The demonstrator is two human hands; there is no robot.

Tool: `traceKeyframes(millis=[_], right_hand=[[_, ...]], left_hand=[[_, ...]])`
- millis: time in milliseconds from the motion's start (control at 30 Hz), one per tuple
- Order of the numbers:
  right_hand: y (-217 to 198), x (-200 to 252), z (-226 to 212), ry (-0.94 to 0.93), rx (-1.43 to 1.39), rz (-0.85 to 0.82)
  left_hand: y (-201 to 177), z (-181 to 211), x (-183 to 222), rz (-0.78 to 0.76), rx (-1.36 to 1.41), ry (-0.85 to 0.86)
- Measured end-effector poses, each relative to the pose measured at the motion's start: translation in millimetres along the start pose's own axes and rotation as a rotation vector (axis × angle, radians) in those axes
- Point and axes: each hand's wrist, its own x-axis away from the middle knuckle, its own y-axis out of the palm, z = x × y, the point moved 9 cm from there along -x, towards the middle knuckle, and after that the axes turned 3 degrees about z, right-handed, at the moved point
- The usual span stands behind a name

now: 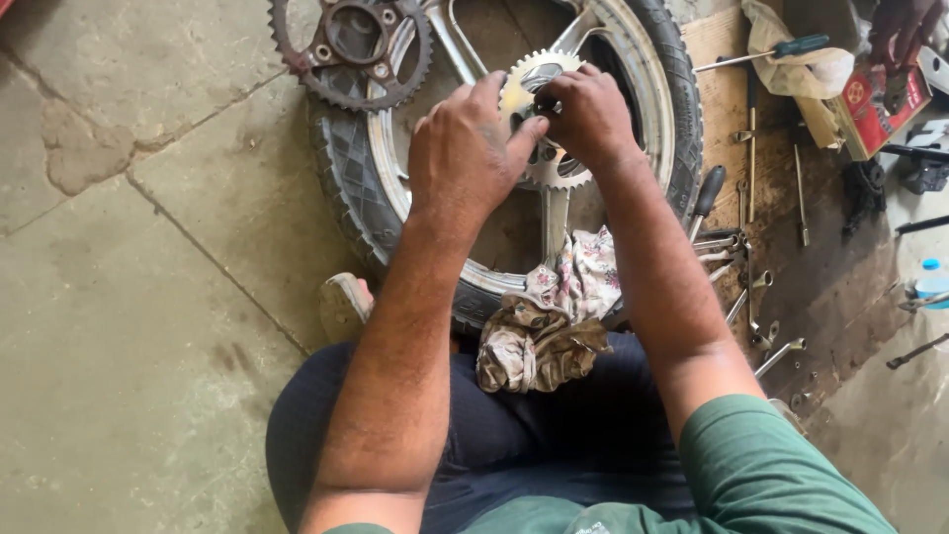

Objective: The person sits on the floor with a motorcycle wheel and works on the hub. They wipe the hub and surrounding areas with a rag, fit a sprocket onto the wheel hub, and use a socket wrench to tighten the sprocket bolts.

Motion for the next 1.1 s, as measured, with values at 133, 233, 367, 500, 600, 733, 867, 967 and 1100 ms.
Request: traceKeyframes(millis=[133,233,367,500,600,733,867,967,1100], right_hand=[[6,3,1,-0.015,-0.011,0.046],[17,11,0,-0.118,-0.022,0.125],[24,12,11,-0.033,-0.129,0.152],[30,12,21,0.033,-0.196,0.177],[37,15,32,0.154,-0.314,0.183],[51,20,47,0.302,-0.276,0.259],[42,26,41,0.193,-0.294,0.379],[31,31,30,0.017,-0.292,0.439],[47,34,44,0.094,-0.298,0.413]], left_hand=[[-10,7,1,0.018,-0.032,0.009],[-7,9,2,0.017,-0.015,0.013],[-5,9,3,0.006,-0.021,0.009],[-8,9,1,0.016,-0.024,0.007],[-6,9,2,0.01,-0.02,0.012],[-3,10,2,-0.016,-0.027,0.004],[-7,11,2,0.011,-0.023,0.019],[-5,11,2,-0.012,-0.019,0.015],[-2,9,1,-0.014,-0.01,0.006]])
